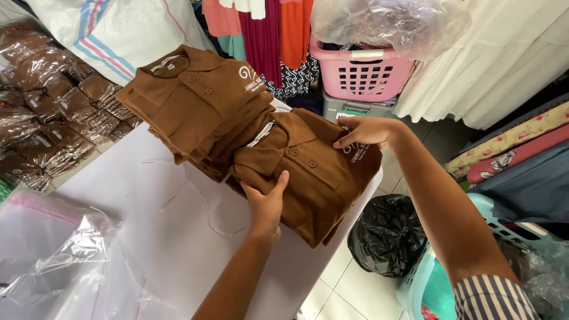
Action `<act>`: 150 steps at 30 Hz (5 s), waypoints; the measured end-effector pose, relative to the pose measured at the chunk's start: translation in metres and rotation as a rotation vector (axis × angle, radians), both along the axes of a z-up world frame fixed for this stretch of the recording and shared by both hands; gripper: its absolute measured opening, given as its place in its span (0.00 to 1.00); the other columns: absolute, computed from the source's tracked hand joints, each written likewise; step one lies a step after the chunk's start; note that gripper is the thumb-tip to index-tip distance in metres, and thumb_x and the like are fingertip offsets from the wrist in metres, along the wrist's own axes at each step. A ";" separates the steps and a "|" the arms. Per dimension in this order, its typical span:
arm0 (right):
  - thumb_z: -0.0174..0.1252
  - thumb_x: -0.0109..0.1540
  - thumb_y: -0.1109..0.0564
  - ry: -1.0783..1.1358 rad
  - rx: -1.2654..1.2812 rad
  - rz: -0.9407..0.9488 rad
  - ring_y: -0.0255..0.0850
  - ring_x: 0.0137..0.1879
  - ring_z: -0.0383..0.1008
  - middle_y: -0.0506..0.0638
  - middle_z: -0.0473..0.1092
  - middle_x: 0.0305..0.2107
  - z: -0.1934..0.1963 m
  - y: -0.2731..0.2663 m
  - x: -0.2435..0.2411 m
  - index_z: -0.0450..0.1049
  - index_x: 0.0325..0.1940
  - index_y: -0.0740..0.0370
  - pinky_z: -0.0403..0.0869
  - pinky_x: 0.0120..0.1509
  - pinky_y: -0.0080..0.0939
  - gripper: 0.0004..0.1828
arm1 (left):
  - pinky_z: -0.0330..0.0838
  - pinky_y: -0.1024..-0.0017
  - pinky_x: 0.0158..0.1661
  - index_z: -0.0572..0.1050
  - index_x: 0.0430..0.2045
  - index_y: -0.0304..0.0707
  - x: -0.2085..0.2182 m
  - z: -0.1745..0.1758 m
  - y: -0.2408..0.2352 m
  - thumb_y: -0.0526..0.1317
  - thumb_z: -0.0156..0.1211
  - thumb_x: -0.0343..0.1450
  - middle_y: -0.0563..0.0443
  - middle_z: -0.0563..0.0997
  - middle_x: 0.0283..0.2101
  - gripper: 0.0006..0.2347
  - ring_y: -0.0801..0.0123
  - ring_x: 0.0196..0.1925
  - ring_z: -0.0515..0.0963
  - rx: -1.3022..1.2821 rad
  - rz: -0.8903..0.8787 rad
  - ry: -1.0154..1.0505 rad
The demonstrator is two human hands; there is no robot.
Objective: Packing folded brown shirts into clear plastic bags on a white table.
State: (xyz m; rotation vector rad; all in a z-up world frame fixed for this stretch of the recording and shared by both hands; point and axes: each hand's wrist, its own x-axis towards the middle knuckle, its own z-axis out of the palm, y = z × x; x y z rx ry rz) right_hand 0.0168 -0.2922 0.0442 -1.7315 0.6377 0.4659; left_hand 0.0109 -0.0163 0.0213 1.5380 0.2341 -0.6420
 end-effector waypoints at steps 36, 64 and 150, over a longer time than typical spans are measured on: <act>0.60 0.57 0.66 -0.280 0.579 -0.203 0.63 0.58 0.76 0.67 0.73 0.57 -0.003 0.358 -0.067 0.65 0.74 0.66 0.72 0.66 0.71 0.39 | 0.64 0.53 0.70 0.51 0.77 0.52 -0.074 0.017 0.333 0.36 0.75 0.62 0.42 0.75 0.68 0.46 0.54 0.72 0.71 -0.079 0.276 -0.375; 0.52 0.67 0.63 -0.748 -0.251 0.685 0.66 0.81 0.47 0.68 0.45 0.78 0.010 0.544 -0.078 0.40 0.85 0.53 0.53 0.81 0.67 0.45 | 0.34 0.37 0.73 0.46 0.79 0.65 -0.100 0.038 0.383 0.42 0.40 0.80 0.38 0.40 0.82 0.28 0.33 0.81 0.36 -0.088 0.516 -0.364; 0.66 0.60 0.63 -1.091 -0.293 0.337 0.43 0.72 0.67 0.58 0.67 0.67 0.061 0.461 -0.049 0.55 0.80 0.65 0.63 0.76 0.39 0.46 | 0.84 0.43 0.48 0.63 0.23 0.44 -0.084 -0.058 0.425 0.30 0.50 0.75 0.51 0.65 0.32 0.11 0.44 0.45 0.83 -0.761 1.271 -0.468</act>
